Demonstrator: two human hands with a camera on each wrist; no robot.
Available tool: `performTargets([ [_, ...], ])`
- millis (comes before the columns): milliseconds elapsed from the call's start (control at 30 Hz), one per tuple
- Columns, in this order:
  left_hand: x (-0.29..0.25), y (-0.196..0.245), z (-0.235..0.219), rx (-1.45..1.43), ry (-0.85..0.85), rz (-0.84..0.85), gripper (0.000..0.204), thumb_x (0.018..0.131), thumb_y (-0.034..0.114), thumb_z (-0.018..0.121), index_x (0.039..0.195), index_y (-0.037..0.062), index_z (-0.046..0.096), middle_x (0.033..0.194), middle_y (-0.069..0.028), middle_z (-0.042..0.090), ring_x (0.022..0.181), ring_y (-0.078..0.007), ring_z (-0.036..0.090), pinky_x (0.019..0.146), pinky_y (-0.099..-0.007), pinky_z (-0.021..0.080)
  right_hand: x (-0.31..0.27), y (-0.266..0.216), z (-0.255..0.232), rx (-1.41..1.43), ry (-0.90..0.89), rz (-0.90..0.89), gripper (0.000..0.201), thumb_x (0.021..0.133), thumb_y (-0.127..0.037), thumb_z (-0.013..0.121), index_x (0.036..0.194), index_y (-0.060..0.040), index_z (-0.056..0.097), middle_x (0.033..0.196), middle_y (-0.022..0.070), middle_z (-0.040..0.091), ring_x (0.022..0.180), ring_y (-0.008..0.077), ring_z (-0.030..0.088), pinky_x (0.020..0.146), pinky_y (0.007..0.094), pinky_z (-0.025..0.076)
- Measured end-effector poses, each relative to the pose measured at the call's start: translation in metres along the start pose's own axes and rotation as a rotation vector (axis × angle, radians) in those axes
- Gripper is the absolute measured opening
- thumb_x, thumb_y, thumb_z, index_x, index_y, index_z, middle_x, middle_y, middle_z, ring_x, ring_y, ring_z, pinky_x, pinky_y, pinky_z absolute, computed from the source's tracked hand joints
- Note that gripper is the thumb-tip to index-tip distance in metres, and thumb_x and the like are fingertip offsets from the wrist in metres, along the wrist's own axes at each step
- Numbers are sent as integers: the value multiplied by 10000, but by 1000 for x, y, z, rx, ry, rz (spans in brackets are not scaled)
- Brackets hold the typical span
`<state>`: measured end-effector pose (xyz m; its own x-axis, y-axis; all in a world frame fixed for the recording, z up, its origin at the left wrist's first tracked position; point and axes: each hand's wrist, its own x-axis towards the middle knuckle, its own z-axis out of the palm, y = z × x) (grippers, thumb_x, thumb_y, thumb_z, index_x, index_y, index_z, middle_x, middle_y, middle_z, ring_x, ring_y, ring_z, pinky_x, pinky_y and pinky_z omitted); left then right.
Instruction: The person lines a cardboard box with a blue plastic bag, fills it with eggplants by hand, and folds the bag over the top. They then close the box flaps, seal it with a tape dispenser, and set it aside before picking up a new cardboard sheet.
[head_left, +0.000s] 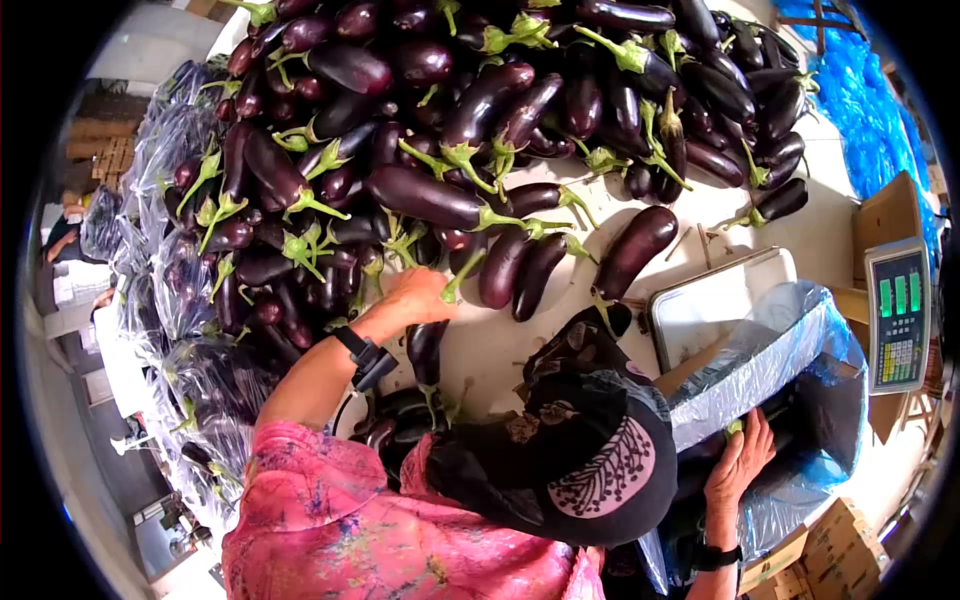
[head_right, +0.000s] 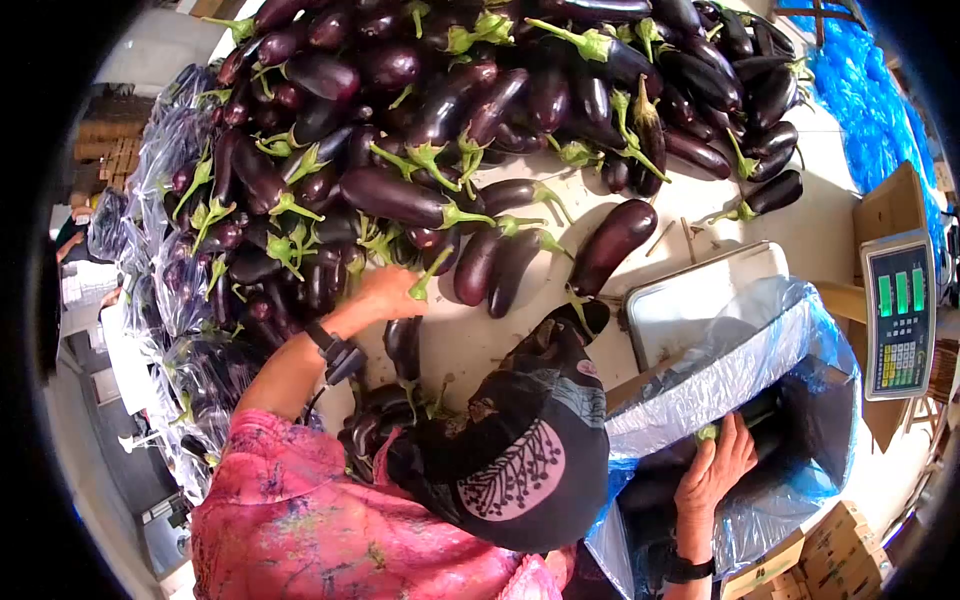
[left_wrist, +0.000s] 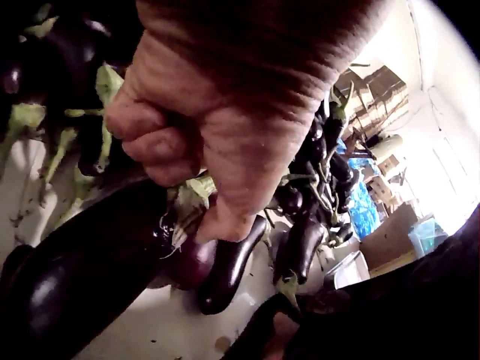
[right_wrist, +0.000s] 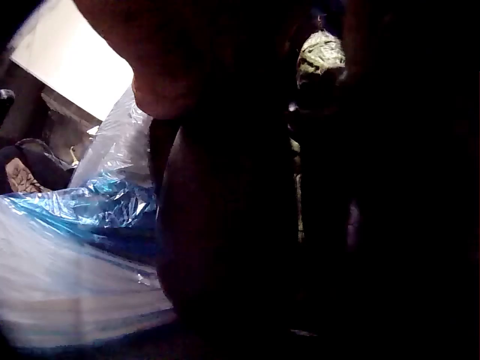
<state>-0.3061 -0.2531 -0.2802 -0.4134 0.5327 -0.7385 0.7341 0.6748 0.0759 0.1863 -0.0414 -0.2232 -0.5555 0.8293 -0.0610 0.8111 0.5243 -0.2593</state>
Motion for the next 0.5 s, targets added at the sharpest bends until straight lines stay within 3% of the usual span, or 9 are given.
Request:
performTargets([
  [133, 8, 21, 28, 121, 58, 178, 395, 665, 403, 669, 874, 75, 737, 800, -182, 712, 783, -371, 699, 721, -479, 556, 1, -4, -3, -2, -19, 13, 595, 1022, -444, 283, 1345, -2, 517, 1336, 203, 540, 1223, 379, 485, 1050, 469, 301],
  [233, 21, 33, 48, 102, 90, 191, 394, 673, 391, 667, 856, 49, 729, 796, -197, 708, 759, -375, 698, 696, -482, 557, 0, -1, -2, -25, -25, 12, 585, 1031, -428, 266, 1367, -11, 503, 1348, 204, 536, 1231, 366, 484, 1052, 452, 305],
  [400, 35, 44, 75, 91, 217, 275, 468, 741, 356, 640, 957, -59, 662, 774, -209, 699, 712, -374, 700, 636, -493, 550, 1, -4, -3, 29, -20, 47, 592, 1006, -433, 297, 1339, -1, 525, 1320, 209, 547, 1204, 390, 483, 1029, 476, 309],
  [500, 30, 47, 81, 108, 247, 260, 445, 785, 375, 656, 942, -42, 653, 827, -181, 697, 738, -346, 685, 648, -467, 536, 0, -4, -2, 13, -21, 62, 582, 999, -411, 308, 1319, 19, 537, 1310, 215, 548, 1190, 392, 488, 1015, 476, 317],
])
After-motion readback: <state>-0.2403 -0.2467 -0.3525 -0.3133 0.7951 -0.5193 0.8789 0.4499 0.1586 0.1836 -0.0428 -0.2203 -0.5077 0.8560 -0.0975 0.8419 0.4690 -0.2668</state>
